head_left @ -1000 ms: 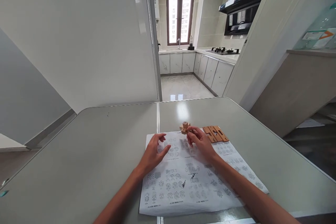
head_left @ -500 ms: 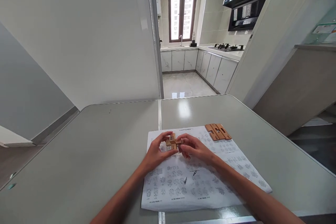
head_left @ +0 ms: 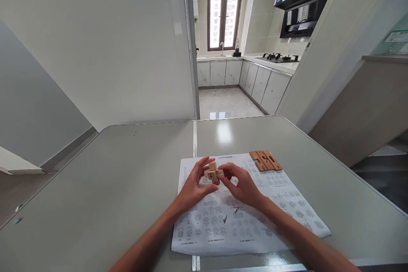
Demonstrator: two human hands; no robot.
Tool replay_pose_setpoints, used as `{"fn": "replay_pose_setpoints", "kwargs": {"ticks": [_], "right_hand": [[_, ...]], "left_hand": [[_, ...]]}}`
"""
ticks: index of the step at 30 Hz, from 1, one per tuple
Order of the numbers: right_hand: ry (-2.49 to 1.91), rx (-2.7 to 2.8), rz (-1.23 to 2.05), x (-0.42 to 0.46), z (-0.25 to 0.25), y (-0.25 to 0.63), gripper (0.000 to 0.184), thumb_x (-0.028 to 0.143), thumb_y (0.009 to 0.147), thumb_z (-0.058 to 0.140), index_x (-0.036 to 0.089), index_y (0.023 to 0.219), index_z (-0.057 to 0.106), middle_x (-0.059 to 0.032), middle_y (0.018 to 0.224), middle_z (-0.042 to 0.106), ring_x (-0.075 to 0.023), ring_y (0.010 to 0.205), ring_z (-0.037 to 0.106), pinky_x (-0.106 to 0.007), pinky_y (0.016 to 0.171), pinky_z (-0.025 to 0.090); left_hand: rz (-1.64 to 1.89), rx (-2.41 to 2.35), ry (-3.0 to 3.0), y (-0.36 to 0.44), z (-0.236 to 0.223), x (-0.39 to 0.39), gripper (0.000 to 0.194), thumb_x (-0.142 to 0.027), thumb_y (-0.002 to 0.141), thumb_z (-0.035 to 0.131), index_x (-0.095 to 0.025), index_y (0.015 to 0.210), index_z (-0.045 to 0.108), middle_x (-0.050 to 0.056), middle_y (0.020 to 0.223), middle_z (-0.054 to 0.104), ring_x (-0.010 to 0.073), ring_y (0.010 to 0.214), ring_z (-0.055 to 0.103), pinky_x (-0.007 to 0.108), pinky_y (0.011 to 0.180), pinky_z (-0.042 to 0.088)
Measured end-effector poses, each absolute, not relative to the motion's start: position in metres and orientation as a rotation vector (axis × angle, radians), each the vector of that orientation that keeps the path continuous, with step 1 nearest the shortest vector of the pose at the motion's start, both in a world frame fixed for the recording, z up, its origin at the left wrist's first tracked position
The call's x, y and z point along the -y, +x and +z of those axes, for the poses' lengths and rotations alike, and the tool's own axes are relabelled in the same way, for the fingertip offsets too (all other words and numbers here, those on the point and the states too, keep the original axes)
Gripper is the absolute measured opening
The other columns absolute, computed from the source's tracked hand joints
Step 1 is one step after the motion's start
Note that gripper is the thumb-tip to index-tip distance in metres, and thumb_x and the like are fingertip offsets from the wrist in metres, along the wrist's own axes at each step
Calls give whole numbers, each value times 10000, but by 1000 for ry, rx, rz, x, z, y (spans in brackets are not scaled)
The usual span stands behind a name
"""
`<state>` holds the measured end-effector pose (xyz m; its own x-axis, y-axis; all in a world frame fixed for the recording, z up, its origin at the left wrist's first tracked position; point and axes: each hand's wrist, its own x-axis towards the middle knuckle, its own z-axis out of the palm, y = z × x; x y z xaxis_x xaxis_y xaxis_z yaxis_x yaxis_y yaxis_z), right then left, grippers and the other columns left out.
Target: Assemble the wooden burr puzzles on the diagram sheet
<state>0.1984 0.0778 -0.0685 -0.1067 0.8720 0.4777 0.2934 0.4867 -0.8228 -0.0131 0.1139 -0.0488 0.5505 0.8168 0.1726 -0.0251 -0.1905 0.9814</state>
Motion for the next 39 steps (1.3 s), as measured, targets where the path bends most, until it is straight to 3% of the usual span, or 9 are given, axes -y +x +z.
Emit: {"fn": "replay_pose_setpoints", "kwargs": {"ticks": [4, 9, 13, 19, 22, 27, 35, 39], "right_hand": [[-974, 1717, 638, -76, -67, 198, 181, 362, 1009, 603, 273, 1162, 638, -51, 944, 713, -197, 725, 647, -362, 694, 559], [-1033, 1646, 740, -78, -66, 196, 241, 422, 1002, 616, 272, 1190, 610, -55, 973, 730, -205, 761, 686, -352, 684, 574], [-1050, 1624, 782, -80, -62, 196, 236, 473, 1016, 578, 248, 1057, 635, -39, 856, 725, -198, 708, 665, -352, 685, 565], [-1042, 1635, 786, -77, -56, 194, 223, 465, 1014, 581, 250, 964, 608, -19, 779, 682, -188, 662, 625, -329, 639, 529], [-1035, 1683, 741, -77, -55, 194, 167, 412, 1025, 567, 254, 992, 611, -32, 818, 694, -196, 687, 630, -341, 663, 534], [-976, 1777, 637, -80, -62, 197, 131, 343, 1042, 536, 272, 1119, 613, -58, 933, 694, -223, 777, 639, -380, 746, 543], [-976, 1803, 524, -82, -70, 194, 164, 322, 1062, 512, 282, 1157, 639, -50, 933, 641, -203, 760, 603, -346, 707, 529], [-969, 1804, 594, -83, -69, 194, 205, 352, 1048, 556, 273, 1226, 621, -77, 1080, 644, -194, 808, 612, -358, 737, 556]], "left_hand": [[738, -624, 1462, -14, -47, -117, 702, -623, 875, 725, -184, 1408, 596, 157, 1331, 685, 346, 1252, 640, 488, 1070, 516], [818, -738, 1412, -14, -46, -119, 643, -485, 829, 822, -201, 1371, 625, 136, 1300, 706, 325, 1216, 661, 461, 1048, 530], [836, -730, 1400, -14, -49, -120, 676, -479, 813, 834, -192, 1384, 612, 141, 1277, 714, 314, 1180, 680, 448, 1025, 541], [740, -796, 1520, -15, -46, -121, 565, -578, 899, 695, -193, 1312, 682, 102, 1244, 741, 314, 1178, 670, 440, 1041, 511], [704, -790, 1565, -16, -46, -122, 541, -621, 921, 638, -188, 1236, 719, 90, 1196, 752, 315, 1176, 658, 433, 1055, 488], [616, -677, 1429, -16, -51, -122, 543, -650, 985, 507, -168, 1073, 740, 104, 1041, 763, 270, 993, 705, 407, 954, 522], [595, -598, 1303, -16, -51, -121, 574, -633, 919, 654, -192, 1284, 623, 88, 1047, 700, 219, 902, 667, 372, 864, 528], [649, -557, 1213, -15, -51, -122, 644, -674, 921, 631, -178, 1330, 596, 85, 1045, 654, 156, 788, 581, 313, 748, 491]]}}
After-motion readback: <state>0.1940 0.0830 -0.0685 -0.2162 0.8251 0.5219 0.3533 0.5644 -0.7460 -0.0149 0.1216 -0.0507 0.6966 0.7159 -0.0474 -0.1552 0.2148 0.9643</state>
